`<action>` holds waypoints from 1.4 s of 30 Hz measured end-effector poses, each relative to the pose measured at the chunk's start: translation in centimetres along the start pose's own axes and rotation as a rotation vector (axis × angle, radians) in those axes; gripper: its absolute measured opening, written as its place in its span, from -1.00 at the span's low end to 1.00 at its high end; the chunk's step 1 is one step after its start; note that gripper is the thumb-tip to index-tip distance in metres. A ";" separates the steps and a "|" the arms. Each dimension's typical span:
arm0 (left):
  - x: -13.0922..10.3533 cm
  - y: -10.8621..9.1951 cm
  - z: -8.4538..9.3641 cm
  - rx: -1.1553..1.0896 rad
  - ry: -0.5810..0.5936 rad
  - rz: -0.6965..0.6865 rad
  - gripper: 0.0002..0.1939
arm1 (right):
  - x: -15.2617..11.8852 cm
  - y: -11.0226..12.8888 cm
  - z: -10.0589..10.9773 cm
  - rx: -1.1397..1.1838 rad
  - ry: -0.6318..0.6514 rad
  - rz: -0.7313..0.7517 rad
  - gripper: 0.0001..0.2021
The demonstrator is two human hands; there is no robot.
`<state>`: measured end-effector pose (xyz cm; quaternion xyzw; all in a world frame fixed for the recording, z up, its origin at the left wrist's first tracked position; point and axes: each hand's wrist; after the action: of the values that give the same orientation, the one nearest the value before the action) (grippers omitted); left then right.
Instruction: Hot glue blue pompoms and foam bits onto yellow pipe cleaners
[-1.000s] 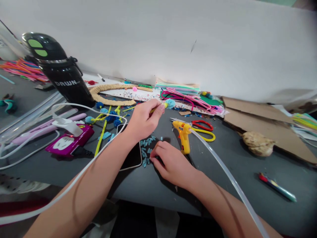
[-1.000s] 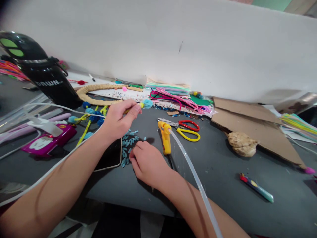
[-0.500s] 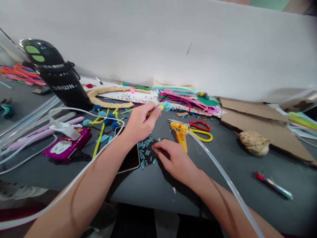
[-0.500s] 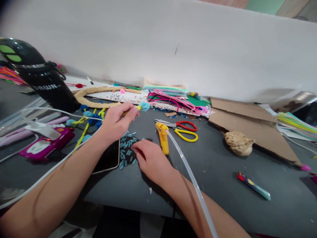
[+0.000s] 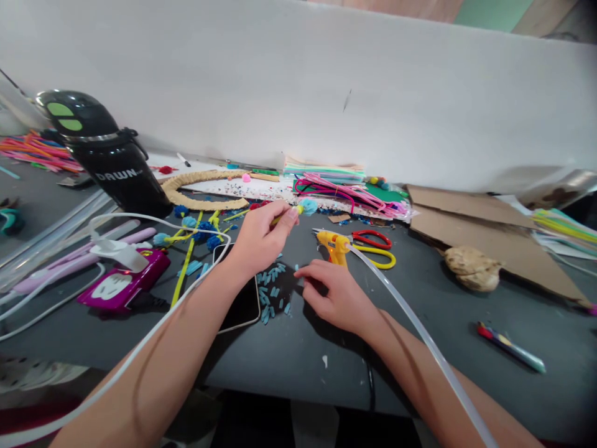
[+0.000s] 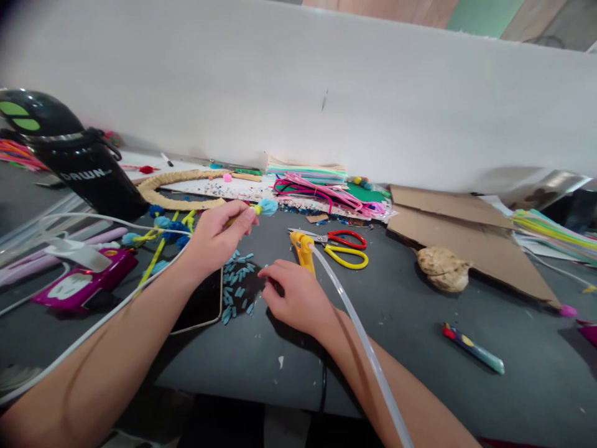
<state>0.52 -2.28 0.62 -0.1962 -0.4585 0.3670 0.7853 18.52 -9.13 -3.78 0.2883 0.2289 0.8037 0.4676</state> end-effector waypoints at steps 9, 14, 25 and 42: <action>0.0 0.2 -0.3 0.006 0.037 -0.001 -0.66 | 1.2 -3.1 1.9 0.036 -0.032 0.029 -0.79; 0.0 0.2 -0.8 -0.013 0.050 0.032 -0.66 | 1.4 -3.8 2.0 0.171 -0.088 -0.056 -0.84; -0.1 0.2 -1.0 -0.039 0.056 0.055 -0.65 | 1.5 -2.9 0.7 0.236 -0.098 -0.060 -0.89; -2.1 -1.5 -5.0 -0.279 0.069 0.157 -0.65 | 2.3 0.7 0.2 0.994 -0.596 -0.328 -0.85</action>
<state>4.79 -4.70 -2.08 -0.3509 -0.4610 0.3532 0.7346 17.31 -7.39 -2.60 0.6463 0.4776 0.4023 0.4386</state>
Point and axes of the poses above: each hand's wrist, its own x-axis towards the middle knuckle, its own z-axis out of the back of the hand, y = z × x, and after that the axes turned 7 degrees about -z, right-handed
